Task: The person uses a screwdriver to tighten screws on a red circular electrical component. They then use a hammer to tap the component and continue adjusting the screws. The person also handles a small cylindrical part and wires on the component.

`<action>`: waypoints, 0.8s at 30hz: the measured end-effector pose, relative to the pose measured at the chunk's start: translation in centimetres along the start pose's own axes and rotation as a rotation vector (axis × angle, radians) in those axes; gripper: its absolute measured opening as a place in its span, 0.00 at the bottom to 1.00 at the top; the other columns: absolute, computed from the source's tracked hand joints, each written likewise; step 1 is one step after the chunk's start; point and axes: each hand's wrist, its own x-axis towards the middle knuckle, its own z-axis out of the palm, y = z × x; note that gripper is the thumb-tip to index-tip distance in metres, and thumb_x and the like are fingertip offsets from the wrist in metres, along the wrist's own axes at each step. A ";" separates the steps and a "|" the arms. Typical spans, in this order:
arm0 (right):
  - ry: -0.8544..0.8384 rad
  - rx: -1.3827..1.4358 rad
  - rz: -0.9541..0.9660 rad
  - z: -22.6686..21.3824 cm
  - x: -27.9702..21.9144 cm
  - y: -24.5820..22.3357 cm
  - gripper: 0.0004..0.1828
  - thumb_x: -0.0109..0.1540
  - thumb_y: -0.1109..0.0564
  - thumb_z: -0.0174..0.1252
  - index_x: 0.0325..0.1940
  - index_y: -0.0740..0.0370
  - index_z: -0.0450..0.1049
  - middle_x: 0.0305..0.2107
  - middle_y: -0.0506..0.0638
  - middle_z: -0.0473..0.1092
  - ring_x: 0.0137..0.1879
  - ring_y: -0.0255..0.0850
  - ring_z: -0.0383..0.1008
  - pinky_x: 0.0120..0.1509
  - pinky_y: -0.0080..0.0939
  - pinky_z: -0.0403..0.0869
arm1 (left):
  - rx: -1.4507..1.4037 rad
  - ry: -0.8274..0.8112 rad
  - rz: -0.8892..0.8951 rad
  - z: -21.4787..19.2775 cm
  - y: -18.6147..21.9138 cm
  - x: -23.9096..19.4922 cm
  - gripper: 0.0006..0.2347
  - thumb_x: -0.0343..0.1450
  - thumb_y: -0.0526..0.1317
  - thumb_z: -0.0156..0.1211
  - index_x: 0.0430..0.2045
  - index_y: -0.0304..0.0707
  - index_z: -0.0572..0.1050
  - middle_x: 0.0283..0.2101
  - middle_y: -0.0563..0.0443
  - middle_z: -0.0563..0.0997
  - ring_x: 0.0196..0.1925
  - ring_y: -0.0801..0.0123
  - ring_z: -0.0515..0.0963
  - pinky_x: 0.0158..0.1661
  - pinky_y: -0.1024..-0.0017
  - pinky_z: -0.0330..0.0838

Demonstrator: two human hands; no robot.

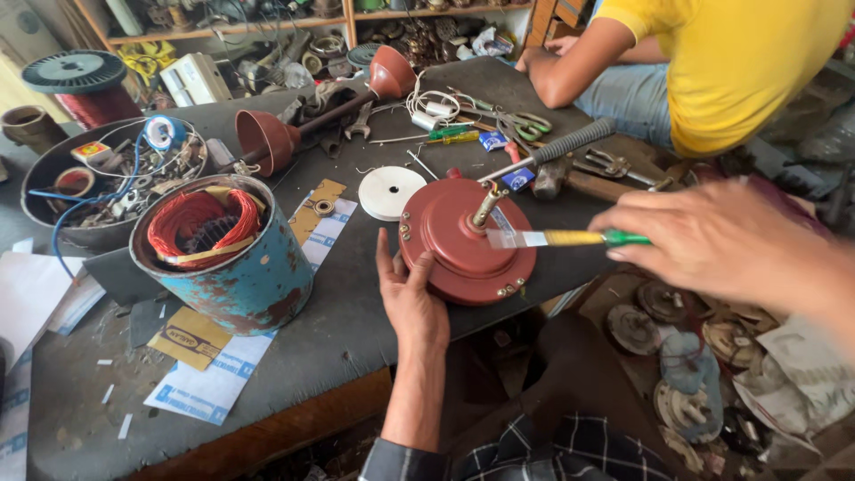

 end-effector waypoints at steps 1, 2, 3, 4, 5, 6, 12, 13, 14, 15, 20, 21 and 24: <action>0.168 0.176 -0.014 2.0 0.3 -0.4 0.23 0.63 0.43 0.57 0.61 0.47 0.70 0.46 0.42 0.75 0.44 0.36 0.79 0.44 0.37 0.78 | 0.002 -0.002 0.008 -0.2 0.1 0.2 0.36 0.69 0.26 0.58 0.74 0.36 0.48 0.58 0.39 0.74 0.58 0.62 0.75 0.60 0.63 0.68; 0.335 0.354 -0.027 4.0 0.6 -1.0 0.22 0.63 0.45 0.58 0.58 0.53 0.71 0.48 0.47 0.75 0.43 0.40 0.80 0.43 0.39 0.79 | 0.004 -0.005 0.017 -0.3 0.2 0.4 0.36 0.70 0.28 0.58 0.75 0.35 0.48 0.57 0.39 0.74 0.57 0.62 0.74 0.60 0.63 0.67; 0.451 0.502 -0.008 6.0 0.8 -2.1 0.22 0.61 0.45 0.61 0.55 0.55 0.71 0.45 0.50 0.76 0.45 0.43 0.79 0.46 0.44 0.78 | 0.006 -0.007 0.025 -0.3 0.3 0.5 0.35 0.71 0.29 0.58 0.76 0.35 0.48 0.56 0.38 0.73 0.56 0.62 0.74 0.60 0.64 0.66; 0.566 0.651 0.014 7.9 1.1 -3.3 0.22 0.59 0.45 0.64 0.52 0.57 0.72 0.42 0.53 0.77 0.47 0.46 0.79 0.49 0.49 0.76 | -0.019 -0.007 0.006 -0.3 0.5 0.6 0.34 0.72 0.32 0.57 0.75 0.35 0.48 0.57 0.38 0.74 0.57 0.62 0.74 0.61 0.64 0.66; 0.522 0.808 0.096 9.8 1.4 -4.8 0.26 0.56 0.44 0.66 0.54 0.56 0.72 0.42 0.53 0.77 0.46 0.46 0.79 0.51 0.50 0.77 | -0.043 -0.006 -0.015 -0.4 0.7 0.4 0.33 0.72 0.35 0.55 0.74 0.34 0.49 0.57 0.38 0.74 0.57 0.62 0.75 0.61 0.63 0.67; 0.473 0.964 0.179 11.4 1.9 -6.5 0.29 0.54 0.44 0.68 0.55 0.56 0.71 0.42 0.53 0.76 0.46 0.46 0.79 0.53 0.50 0.78 | -0.068 -0.004 -0.035 -0.4 0.9 0.3 0.32 0.72 0.37 0.53 0.73 0.34 0.49 0.58 0.38 0.75 0.58 0.62 0.75 0.61 0.63 0.67; 0.847 1.127 -0.032 15.5 4.8 -11.3 0.41 0.49 0.42 0.75 0.53 0.66 0.64 0.60 0.59 0.65 0.61 0.51 0.71 0.60 0.50 0.73 | -0.055 -0.056 -0.031 -0.1 1.6 -0.1 0.28 0.75 0.42 0.47 0.71 0.31 0.53 0.61 0.36 0.72 0.64 0.59 0.71 0.63 0.61 0.65; 0.819 1.130 -0.034 15.3 5.0 -10.9 0.42 0.47 0.42 0.76 0.53 0.66 0.64 0.61 0.59 0.66 0.60 0.51 0.72 0.60 0.50 0.74 | -0.051 -0.057 -0.030 -0.1 1.6 0.0 0.28 0.75 0.42 0.48 0.70 0.31 0.53 0.61 0.36 0.72 0.63 0.59 0.72 0.63 0.61 0.66; 0.791 1.133 -0.037 15.0 5.3 -10.4 0.43 0.45 0.42 0.76 0.53 0.66 0.64 0.61 0.59 0.66 0.60 0.51 0.72 0.60 0.49 0.74 | -0.047 -0.059 -0.029 -0.1 1.6 0.1 0.28 0.75 0.42 0.49 0.70 0.31 0.54 0.61 0.37 0.73 0.63 0.59 0.73 0.63 0.60 0.66; 0.759 1.130 -0.076 14.9 5.4 -9.8 0.43 0.45 0.42 0.76 0.52 0.66 0.63 0.63 0.59 0.66 0.59 0.50 0.74 0.59 0.49 0.75 | -0.045 -0.057 -0.031 -0.3 1.5 0.1 0.28 0.75 0.42 0.50 0.70 0.31 0.54 0.61 0.38 0.73 0.62 0.60 0.73 0.62 0.60 0.67; 0.786 1.018 -0.288 14.3 6.2 -7.9 0.40 0.46 0.44 0.77 0.47 0.65 0.61 0.66 0.63 0.64 0.63 0.55 0.74 0.59 0.47 0.76 | 0.011 -0.009 -0.037 -1.1 0.6 0.7 0.28 0.75 0.34 0.56 0.72 0.34 0.55 0.53 0.40 0.75 0.57 0.64 0.75 0.61 0.63 0.69; 0.738 1.034 -0.273 14.1 6.7 -7.5 0.40 0.44 0.45 0.78 0.47 0.65 0.61 0.67 0.62 0.64 0.62 0.53 0.75 0.59 0.47 0.76 | 0.029 -0.019 -0.023 -1.1 0.5 0.9 0.29 0.75 0.32 0.57 0.73 0.35 0.55 0.50 0.41 0.74 0.56 0.64 0.75 0.60 0.64 0.69; 0.619 1.031 -0.264 13.8 8.2 -6.2 0.41 0.41 0.49 0.79 0.48 0.64 0.62 0.66 0.58 0.65 0.61 0.52 0.76 0.59 0.46 0.75 | 0.007 -0.070 -0.056 -1.4 0.5 1.1 0.33 0.71 0.27 0.56 0.74 0.42 0.53 0.52 0.44 0.75 0.55 0.66 0.75 0.59 0.64 0.69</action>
